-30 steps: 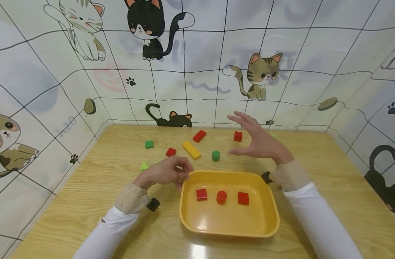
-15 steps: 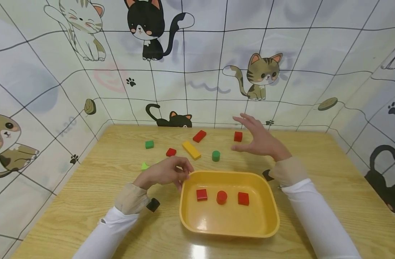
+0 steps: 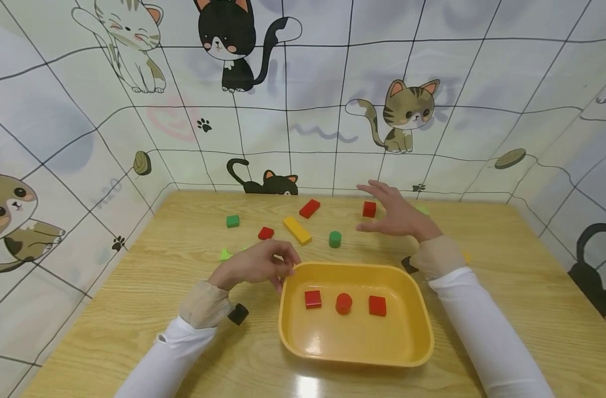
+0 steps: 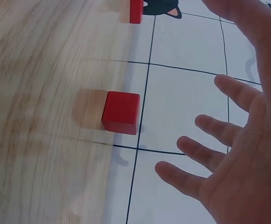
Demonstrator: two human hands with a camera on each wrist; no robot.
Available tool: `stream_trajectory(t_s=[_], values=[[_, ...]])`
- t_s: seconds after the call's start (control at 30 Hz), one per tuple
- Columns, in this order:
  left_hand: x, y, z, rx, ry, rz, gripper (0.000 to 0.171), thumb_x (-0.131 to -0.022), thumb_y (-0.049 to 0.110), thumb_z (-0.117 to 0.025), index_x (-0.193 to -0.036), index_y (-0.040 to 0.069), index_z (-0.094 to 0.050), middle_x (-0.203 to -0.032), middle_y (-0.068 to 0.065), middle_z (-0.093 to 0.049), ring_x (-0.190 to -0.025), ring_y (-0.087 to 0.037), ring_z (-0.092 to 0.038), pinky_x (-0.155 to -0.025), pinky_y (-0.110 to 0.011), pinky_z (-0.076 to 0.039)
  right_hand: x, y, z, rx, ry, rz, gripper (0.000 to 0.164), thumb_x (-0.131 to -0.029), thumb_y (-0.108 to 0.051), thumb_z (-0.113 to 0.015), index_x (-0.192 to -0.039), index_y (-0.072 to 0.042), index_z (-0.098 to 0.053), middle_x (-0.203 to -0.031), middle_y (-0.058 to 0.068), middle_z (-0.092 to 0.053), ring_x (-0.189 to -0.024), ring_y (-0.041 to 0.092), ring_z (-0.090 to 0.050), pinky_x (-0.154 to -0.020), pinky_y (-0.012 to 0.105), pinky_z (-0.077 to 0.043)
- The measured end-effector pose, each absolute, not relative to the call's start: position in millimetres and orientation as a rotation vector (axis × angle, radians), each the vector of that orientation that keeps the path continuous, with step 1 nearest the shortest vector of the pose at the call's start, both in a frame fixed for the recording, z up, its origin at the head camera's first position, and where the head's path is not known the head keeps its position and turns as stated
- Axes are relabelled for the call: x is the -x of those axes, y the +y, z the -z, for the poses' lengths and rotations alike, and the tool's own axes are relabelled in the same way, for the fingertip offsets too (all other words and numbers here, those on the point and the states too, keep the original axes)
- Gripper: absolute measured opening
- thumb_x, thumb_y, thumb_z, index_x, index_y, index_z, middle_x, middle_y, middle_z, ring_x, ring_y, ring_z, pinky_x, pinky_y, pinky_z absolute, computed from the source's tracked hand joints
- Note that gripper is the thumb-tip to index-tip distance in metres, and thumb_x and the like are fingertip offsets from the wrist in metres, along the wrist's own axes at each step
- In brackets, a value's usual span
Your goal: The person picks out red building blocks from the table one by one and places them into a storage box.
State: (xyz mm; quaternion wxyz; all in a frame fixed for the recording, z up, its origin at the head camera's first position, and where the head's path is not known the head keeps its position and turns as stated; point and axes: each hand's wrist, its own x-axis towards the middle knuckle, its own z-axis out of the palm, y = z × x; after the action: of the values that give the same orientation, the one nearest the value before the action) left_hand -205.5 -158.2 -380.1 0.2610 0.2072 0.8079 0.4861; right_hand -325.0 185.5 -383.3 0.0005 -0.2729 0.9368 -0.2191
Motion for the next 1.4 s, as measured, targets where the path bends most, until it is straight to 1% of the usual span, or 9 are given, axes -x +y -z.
stream_trajectory(t_s=[0.23, 0.4, 0.53, 0.63, 0.83, 0.97, 1.1, 1.23, 1.4], values=[[206, -158, 382, -0.542, 2.192, -1.317, 0.014, -0.095, -0.001, -0.057, -0.108, 0.002, -0.062, -0.098, -0.017, -0.056, -0.069, -0.026, -0.067, -0.067, -0.046, -0.061, 336, 183, 390, 0.896, 2.924, 0.621, 0.099, -0.079, -0.059, -0.073, -0.158, -0.018, -0.030, -0.162, 0.019, -0.014, -0.144, 0.045, -0.014, -0.110, 0.071, -0.018], [206, -158, 382, -0.538, 2.193, -1.319, 0.014, -0.095, -0.001, -0.058, -0.108, 0.002, -0.062, -0.097, -0.017, -0.056, -0.069, -0.026, -0.067, -0.066, -0.044, -0.061, 343, 179, 395, 0.875, 2.913, 0.589, 0.093, -0.081, -0.053, -0.073, -0.156, -0.014, -0.034, -0.161, 0.021, -0.017, -0.143, 0.046, -0.016, -0.111, 0.069, -0.020], [205, -158, 381, -0.549, 2.192, -1.320, 0.015, -0.095, -0.001, -0.058, -0.109, 0.001, -0.062, -0.098, -0.017, -0.056, -0.067, -0.026, -0.066, -0.067, -0.047, -0.061, 349, 177, 402, 0.845, 2.892, 0.571, 0.086, -0.083, -0.045, -0.074, -0.154, -0.011, -0.038, -0.160, 0.023, -0.019, -0.143, 0.045, -0.017, -0.112, 0.067, -0.021], [205, -158, 381, -0.550, 2.190, -1.321, 0.015, -0.095, -0.001, -0.058, -0.109, 0.001, -0.062, -0.097, -0.017, -0.056, -0.066, -0.026, -0.066, -0.069, -0.051, -0.060, 354, 178, 409, 0.858, 2.889, 0.558, 0.081, -0.085, -0.039, -0.074, -0.152, -0.009, -0.041, -0.157, 0.025, -0.025, -0.142, 0.045, -0.020, -0.113, 0.064, -0.023], [204, -158, 379, -0.550, 2.189, -1.325, 0.014, -0.095, 0.000, -0.059, -0.108, 0.002, -0.062, -0.097, -0.017, -0.056, -0.066, -0.025, -0.066, -0.070, -0.053, -0.059, 355, 181, 415, 0.885, 2.868, 0.559, 0.067, -0.088, -0.030, -0.072, -0.145, -0.003, -0.049, -0.149, 0.022, -0.042, -0.136, 0.039, -0.034, -0.113, 0.054, -0.030], [204, -158, 380, -0.546, 2.188, -1.326, 0.013, -0.095, 0.000, -0.060, -0.108, 0.003, -0.062, -0.097, -0.017, -0.056, -0.066, -0.025, -0.066, -0.069, -0.052, -0.060, 352, 181, 414, 0.851, 2.872, 0.557, 0.050, -0.089, -0.022, -0.071, -0.134, -0.002, -0.061, -0.139, 0.020, -0.051, -0.125, 0.035, -0.045, -0.107, 0.050, -0.039], [203, -158, 380, -0.540, 2.187, -1.328, 0.013, -0.095, 0.000, -0.060, -0.108, 0.003, -0.062, -0.097, -0.017, -0.056, -0.066, -0.025, -0.066, -0.069, -0.052, -0.060, 348, 181, 412, 0.820, 2.893, 0.574, 0.036, -0.087, -0.010, -0.070, -0.122, -0.004, -0.069, -0.125, 0.016, -0.060, -0.109, 0.031, -0.051, -0.096, 0.047, -0.047], [203, -158, 379, -0.537, 2.192, -1.326, 0.013, -0.095, 0.000, -0.060, -0.108, 0.003, -0.062, -0.097, -0.017, -0.056, -0.066, -0.025, -0.066, -0.068, -0.051, -0.060, 348, 183, 411, 0.793, 2.899, 0.634, 0.029, -0.084, -0.001, -0.069, -0.112, -0.006, -0.072, -0.110, 0.012, -0.065, -0.098, 0.028, -0.053, -0.087, 0.042, -0.050], [203, -158, 379, -0.542, 2.188, -1.328, 0.013, -0.095, 0.000, -0.060, -0.108, 0.003, -0.062, -0.097, -0.017, -0.056, -0.066, -0.025, -0.065, -0.068, -0.052, -0.060, 350, 186, 411, 0.790, 2.896, 0.670, 0.024, -0.082, -0.001, -0.070, -0.106, -0.006, -0.074, -0.100, 0.008, -0.066, -0.092, 0.026, -0.054, -0.083, 0.038, -0.050]])
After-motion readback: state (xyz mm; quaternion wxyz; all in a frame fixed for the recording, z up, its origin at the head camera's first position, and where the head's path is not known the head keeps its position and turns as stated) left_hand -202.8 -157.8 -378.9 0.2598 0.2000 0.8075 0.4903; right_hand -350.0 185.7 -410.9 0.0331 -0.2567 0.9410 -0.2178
